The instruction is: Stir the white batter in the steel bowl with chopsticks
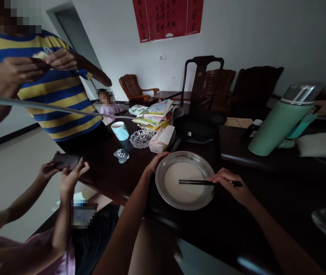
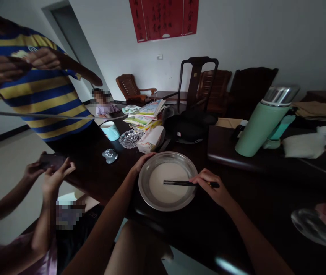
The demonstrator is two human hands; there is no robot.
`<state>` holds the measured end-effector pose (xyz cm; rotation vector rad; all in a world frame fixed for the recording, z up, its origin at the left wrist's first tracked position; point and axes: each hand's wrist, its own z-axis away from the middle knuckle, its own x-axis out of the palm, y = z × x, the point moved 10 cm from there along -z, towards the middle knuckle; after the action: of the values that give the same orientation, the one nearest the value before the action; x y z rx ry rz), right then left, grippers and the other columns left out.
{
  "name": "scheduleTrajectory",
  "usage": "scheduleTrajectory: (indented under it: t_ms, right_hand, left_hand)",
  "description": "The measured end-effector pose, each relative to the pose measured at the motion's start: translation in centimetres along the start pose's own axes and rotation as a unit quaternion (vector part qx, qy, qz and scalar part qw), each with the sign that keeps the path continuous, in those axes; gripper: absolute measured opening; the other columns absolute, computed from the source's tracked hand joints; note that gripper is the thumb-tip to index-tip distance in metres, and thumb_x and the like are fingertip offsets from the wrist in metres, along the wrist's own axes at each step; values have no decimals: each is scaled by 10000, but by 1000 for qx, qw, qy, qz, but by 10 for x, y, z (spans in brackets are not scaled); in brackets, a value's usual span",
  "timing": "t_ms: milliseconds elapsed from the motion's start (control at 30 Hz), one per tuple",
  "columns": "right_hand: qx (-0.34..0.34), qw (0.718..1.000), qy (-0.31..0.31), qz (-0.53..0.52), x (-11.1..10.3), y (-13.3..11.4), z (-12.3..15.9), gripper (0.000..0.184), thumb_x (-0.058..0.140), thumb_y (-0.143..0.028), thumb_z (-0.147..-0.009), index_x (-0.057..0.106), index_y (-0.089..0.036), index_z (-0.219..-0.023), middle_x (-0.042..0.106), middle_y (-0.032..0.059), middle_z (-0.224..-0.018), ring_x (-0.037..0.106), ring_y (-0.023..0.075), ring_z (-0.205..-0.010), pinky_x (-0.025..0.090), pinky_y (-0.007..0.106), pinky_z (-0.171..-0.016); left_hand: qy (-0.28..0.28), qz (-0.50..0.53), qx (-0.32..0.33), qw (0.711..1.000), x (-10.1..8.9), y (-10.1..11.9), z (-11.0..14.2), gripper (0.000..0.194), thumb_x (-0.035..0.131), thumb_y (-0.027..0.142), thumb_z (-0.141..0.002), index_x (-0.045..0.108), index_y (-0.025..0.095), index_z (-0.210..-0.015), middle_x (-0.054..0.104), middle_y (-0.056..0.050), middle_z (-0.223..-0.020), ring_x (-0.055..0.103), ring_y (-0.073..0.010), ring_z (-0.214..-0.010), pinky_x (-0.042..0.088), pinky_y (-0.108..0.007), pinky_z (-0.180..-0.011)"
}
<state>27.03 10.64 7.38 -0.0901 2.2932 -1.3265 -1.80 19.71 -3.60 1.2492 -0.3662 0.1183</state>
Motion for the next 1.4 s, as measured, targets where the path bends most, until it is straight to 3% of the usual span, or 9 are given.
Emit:
scheduleTrajectory:
  t_ms: [67, 233, 333, 467, 667, 833, 1033, 1233, 1400]
  right_hand:
    - [-11, 1000, -2, 18, 4, -2, -1, 224, 568, -355, -947, 755, -252, -879, 752, 68, -939, 677, 226, -866, 538, 367, -779]
    - [6, 998, 67, 0, -22, 3, 0, 327, 524, -382, -969, 730, -247, -753, 727, 50, -793, 681, 203, -762, 533, 333, -725]
    - [8, 999, 45, -24, -17, 3, 0, 372, 499, -404, -977, 712, -238, -720, 727, 50, -753, 675, 201, -724, 536, 328, -696]
    - [-3, 1000, 9, 12, -3, -3, -2, 280, 558, -396, -948, 747, -248, -804, 762, 66, -868, 678, 224, -811, 541, 350, -728]
    - [8, 998, 62, 27, -24, -4, -2, 352, 520, -415, -963, 726, -239, -739, 747, 62, -779, 681, 222, -748, 538, 348, -701]
    - [-16, 1000, -1, 18, -1, -9, -2, 282, 544, -391, -953, 744, -249, -814, 771, 69, -871, 677, 228, -795, 546, 364, -712]
    - [7, 997, 59, 41, -19, -1, -1, 318, 531, -396, -959, 726, -240, -763, 761, 65, -827, 682, 225, -781, 540, 362, -723]
    - [-8, 1000, -1, 19, 0, -6, -3, 278, 558, -394, -945, 747, -243, -806, 770, 76, -886, 691, 232, -817, 550, 369, -730]
    - [12, 998, 52, 44, -18, 0, -2, 332, 538, -426, -949, 735, -237, -761, 761, 73, -827, 691, 235, -788, 549, 366, -726]
  left_hand:
    - [-12, -4, -3, 1000, 2, 1, -2, 326, 729, 428, -703, 733, 158, -886, 728, -32, -813, 637, -213, -827, 452, -317, -840]
    - [-44, -10, -7, 999, 8, 1, -9, 333, 727, 437, -710, 727, 153, -883, 725, -40, -816, 644, -224, -864, 443, -322, -864]
    - [-55, -10, -11, 998, 9, 0, -12, 332, 725, 442, -716, 723, 152, -879, 730, -47, -853, 641, -218, -855, 443, -320, -854]
    - [-54, 5, -16, 998, 9, -1, -11, 324, 741, 425, -708, 722, 147, -873, 730, -40, -845, 636, -202, -832, 443, -306, -836]
    - [-52, 15, -20, 998, 9, -1, -11, 303, 755, 406, -701, 726, 153, -865, 724, -26, -801, 638, -190, -787, 448, -295, -811]
    - [-54, 8, -13, 998, 8, 0, -12, 322, 750, 415, -709, 731, 149, -888, 726, -32, -813, 644, -196, -798, 447, -297, -814]
    - [-66, 12, -15, 998, 11, 0, -11, 314, 748, 414, -718, 727, 150, -888, 730, -32, -827, 648, -194, -801, 449, -297, -816]
    - [-49, 17, -16, 999, 9, 0, -11, 303, 748, 400, -711, 734, 149, -881, 734, -32, -824, 638, -188, -781, 443, -294, -799]
    - [-58, 1, -15, 998, 12, 1, -9, 301, 737, 424, -736, 726, 150, -860, 721, -40, -804, 644, -207, -797, 458, -308, -794]
